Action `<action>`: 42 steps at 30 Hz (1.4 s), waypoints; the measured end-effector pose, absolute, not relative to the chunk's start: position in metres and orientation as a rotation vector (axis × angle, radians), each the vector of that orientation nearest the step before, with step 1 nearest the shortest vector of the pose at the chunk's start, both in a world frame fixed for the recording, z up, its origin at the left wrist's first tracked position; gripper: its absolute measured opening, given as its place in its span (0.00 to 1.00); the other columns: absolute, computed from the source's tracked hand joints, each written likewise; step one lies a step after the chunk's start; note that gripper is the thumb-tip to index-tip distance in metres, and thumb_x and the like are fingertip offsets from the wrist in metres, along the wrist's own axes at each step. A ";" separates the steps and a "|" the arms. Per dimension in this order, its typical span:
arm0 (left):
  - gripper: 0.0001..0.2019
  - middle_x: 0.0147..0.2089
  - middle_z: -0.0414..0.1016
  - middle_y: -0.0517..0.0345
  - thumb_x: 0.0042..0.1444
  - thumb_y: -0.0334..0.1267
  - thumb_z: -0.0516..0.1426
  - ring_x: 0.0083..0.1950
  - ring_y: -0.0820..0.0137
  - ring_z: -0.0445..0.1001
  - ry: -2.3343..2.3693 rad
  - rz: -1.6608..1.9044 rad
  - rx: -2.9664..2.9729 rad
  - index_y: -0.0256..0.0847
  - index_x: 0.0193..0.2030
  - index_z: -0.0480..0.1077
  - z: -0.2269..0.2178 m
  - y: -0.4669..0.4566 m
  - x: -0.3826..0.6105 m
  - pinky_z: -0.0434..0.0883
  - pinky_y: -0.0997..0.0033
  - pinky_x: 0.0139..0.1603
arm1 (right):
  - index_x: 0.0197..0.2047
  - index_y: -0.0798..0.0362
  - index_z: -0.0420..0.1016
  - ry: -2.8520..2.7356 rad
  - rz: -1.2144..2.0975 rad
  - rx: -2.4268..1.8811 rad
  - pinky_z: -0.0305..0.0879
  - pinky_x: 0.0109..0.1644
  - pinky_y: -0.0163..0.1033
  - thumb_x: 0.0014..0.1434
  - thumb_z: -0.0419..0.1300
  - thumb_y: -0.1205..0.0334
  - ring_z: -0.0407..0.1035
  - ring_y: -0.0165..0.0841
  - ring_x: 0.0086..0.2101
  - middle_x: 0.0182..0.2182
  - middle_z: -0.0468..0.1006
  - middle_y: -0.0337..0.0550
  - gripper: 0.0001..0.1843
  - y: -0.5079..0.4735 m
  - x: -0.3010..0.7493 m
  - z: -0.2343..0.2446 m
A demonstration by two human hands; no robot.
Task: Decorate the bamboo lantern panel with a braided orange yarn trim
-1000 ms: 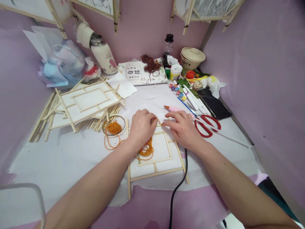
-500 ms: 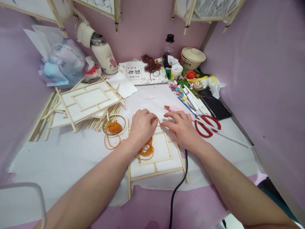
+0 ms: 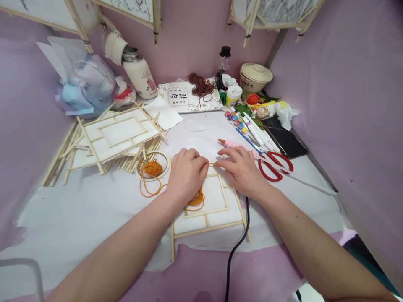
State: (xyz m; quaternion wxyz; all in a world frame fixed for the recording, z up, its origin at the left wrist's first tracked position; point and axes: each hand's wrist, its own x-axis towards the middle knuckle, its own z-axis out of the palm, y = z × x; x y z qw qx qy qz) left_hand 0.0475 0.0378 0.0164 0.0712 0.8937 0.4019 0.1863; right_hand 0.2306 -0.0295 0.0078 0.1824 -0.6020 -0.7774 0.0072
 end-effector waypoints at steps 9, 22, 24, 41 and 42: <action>0.12 0.39 0.73 0.50 0.65 0.38 0.52 0.43 0.60 0.64 1.083 0.519 2.927 0.42 0.38 0.77 0.021 0.021 0.045 0.59 0.60 0.39 | 0.48 0.44 0.78 -2.182 0.057 -1.701 0.53 0.52 0.49 0.63 0.53 0.71 0.57 0.43 0.55 0.56 0.70 0.44 0.17 -0.029 0.231 0.007; 0.11 0.36 0.71 0.51 0.65 0.37 0.51 0.40 0.60 0.64 1.018 0.439 2.999 0.42 0.41 0.76 0.017 0.018 0.046 0.57 0.60 0.37 | 0.47 0.44 0.78 -2.169 0.065 -1.718 0.53 0.51 0.49 0.62 0.53 0.72 0.56 0.43 0.56 0.57 0.70 0.44 0.18 -0.029 0.230 0.007; 0.11 0.36 0.72 0.50 0.65 0.36 0.52 0.40 0.60 0.64 1.021 0.437 2.993 0.42 0.41 0.76 0.016 0.018 0.046 0.57 0.60 0.37 | 0.49 0.45 0.77 -2.151 0.057 -1.726 0.53 0.50 0.48 0.60 0.53 0.74 0.57 0.43 0.55 0.57 0.70 0.45 0.19 -0.029 0.231 0.008; 0.12 0.36 0.71 0.51 0.65 0.37 0.51 0.40 0.60 0.64 1.033 0.407 2.983 0.42 0.43 0.76 0.016 0.017 0.047 0.59 0.61 0.37 | 0.51 0.43 0.76 -2.181 0.008 -1.772 0.51 0.49 0.48 0.61 0.54 0.72 0.56 0.43 0.56 0.58 0.68 0.45 0.19 -0.030 0.225 0.010; 0.12 0.36 0.71 0.51 0.65 0.37 0.51 0.40 0.60 0.64 1.033 0.407 2.983 0.42 0.43 0.76 0.016 0.017 0.047 0.59 0.61 0.37 | 0.51 0.43 0.75 -2.174 0.009 -1.771 0.51 0.49 0.48 0.61 0.54 0.72 0.56 0.43 0.56 0.58 0.68 0.45 0.20 -0.030 0.225 0.011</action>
